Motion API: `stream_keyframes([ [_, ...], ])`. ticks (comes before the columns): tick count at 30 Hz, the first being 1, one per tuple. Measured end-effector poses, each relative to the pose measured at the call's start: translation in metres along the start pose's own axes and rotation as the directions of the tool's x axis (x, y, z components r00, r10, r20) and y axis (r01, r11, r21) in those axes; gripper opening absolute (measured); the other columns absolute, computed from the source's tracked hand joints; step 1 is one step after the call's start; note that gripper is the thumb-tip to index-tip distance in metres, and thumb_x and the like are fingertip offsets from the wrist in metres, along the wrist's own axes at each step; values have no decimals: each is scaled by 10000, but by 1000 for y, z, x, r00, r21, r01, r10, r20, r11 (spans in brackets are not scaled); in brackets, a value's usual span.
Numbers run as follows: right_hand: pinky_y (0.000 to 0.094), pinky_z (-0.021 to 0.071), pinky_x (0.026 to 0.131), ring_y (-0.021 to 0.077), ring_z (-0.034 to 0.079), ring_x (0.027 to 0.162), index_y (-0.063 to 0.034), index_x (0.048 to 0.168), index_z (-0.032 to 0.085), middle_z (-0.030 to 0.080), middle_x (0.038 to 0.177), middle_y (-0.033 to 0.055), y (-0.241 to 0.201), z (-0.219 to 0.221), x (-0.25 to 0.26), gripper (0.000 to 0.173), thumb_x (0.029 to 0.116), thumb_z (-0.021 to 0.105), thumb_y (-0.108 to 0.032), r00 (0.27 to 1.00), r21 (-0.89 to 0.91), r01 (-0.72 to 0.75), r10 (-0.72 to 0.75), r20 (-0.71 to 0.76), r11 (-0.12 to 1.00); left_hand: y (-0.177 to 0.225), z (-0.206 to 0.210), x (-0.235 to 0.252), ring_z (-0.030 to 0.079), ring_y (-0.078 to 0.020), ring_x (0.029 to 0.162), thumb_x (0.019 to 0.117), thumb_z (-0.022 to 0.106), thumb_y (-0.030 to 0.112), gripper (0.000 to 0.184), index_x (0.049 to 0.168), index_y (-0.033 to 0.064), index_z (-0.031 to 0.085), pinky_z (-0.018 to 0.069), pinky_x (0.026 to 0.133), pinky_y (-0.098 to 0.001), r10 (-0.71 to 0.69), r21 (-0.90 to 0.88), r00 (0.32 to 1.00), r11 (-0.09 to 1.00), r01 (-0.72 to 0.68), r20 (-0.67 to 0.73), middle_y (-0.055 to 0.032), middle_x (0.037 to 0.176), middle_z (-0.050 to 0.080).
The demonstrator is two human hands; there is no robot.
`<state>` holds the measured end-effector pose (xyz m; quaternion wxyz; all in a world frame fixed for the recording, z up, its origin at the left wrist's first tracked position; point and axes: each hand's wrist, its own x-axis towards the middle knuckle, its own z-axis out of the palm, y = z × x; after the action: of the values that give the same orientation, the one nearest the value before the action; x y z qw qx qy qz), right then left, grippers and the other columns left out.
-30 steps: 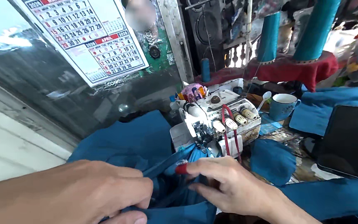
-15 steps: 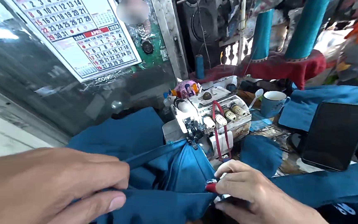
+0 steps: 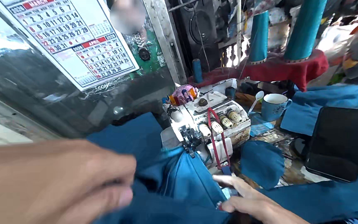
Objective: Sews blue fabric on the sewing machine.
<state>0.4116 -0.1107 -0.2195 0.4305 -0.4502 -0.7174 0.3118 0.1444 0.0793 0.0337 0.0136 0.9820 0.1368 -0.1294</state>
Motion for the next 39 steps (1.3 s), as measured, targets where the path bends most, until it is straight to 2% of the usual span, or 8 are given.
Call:
stream_keyframes([
  [3,407,635,839,205,708,1019,-45,1255,681,674,1225,134,23,12,-10,303,993,686,-198,999,216,-47,48,-2,975,-2,11,9,630,-101,585,1021,594,319,219,1003,137,716,533,515,-341,-53,-154,982,985,82,184,30,702,653],
  [5,385,642,789,178,737,897,-52,1292,656,742,1069,89,30,14,2,295,1025,643,-177,999,306,-45,43,11,951,-35,18,21,586,-77,508,1003,575,418,246,879,232,675,498,425,-345,-109,61,993,993,105,50,86,607,580],
  [10,372,637,778,175,729,871,-66,1216,683,738,1009,60,42,0,57,272,1054,595,-266,999,387,-31,44,-24,922,-60,-39,38,654,-202,692,1001,633,299,185,905,142,651,529,632,-477,-289,314,957,910,269,20,-1,706,615],
  [15,367,645,760,202,738,888,-27,1233,666,737,1039,102,52,-13,77,272,1047,612,-219,998,480,-62,38,59,875,-34,-44,23,458,16,498,941,626,274,269,717,139,563,296,439,-188,51,12,990,999,-50,-132,65,555,464],
  [20,343,629,740,167,720,848,-26,1174,696,730,982,77,57,-12,75,242,1032,638,-214,997,478,-46,11,77,877,-47,-20,30,607,-196,579,946,636,433,360,748,133,609,466,542,-465,-223,269,974,937,222,-26,9,569,533],
  [26,356,640,738,183,735,861,-28,1190,689,740,989,87,54,-12,80,243,1033,636,-206,997,469,-50,19,71,882,-55,-22,27,539,-73,541,916,624,263,282,682,123,554,383,484,-296,-102,13,977,994,107,-185,45,568,520],
  [35,369,647,735,201,748,874,-37,1197,690,750,1007,93,54,-8,77,259,1036,635,-232,996,473,-81,52,73,878,-47,-16,35,557,-92,520,913,624,374,258,776,155,613,417,468,-347,-49,84,994,995,57,-98,68,567,534],
  [39,381,656,751,216,755,904,-34,1209,692,755,1036,95,52,-8,78,253,1041,625,-212,996,492,-88,63,67,866,-30,-28,45,619,-146,626,961,651,405,273,836,163,631,486,569,-431,-198,126,978,974,189,69,41,647,577],
])
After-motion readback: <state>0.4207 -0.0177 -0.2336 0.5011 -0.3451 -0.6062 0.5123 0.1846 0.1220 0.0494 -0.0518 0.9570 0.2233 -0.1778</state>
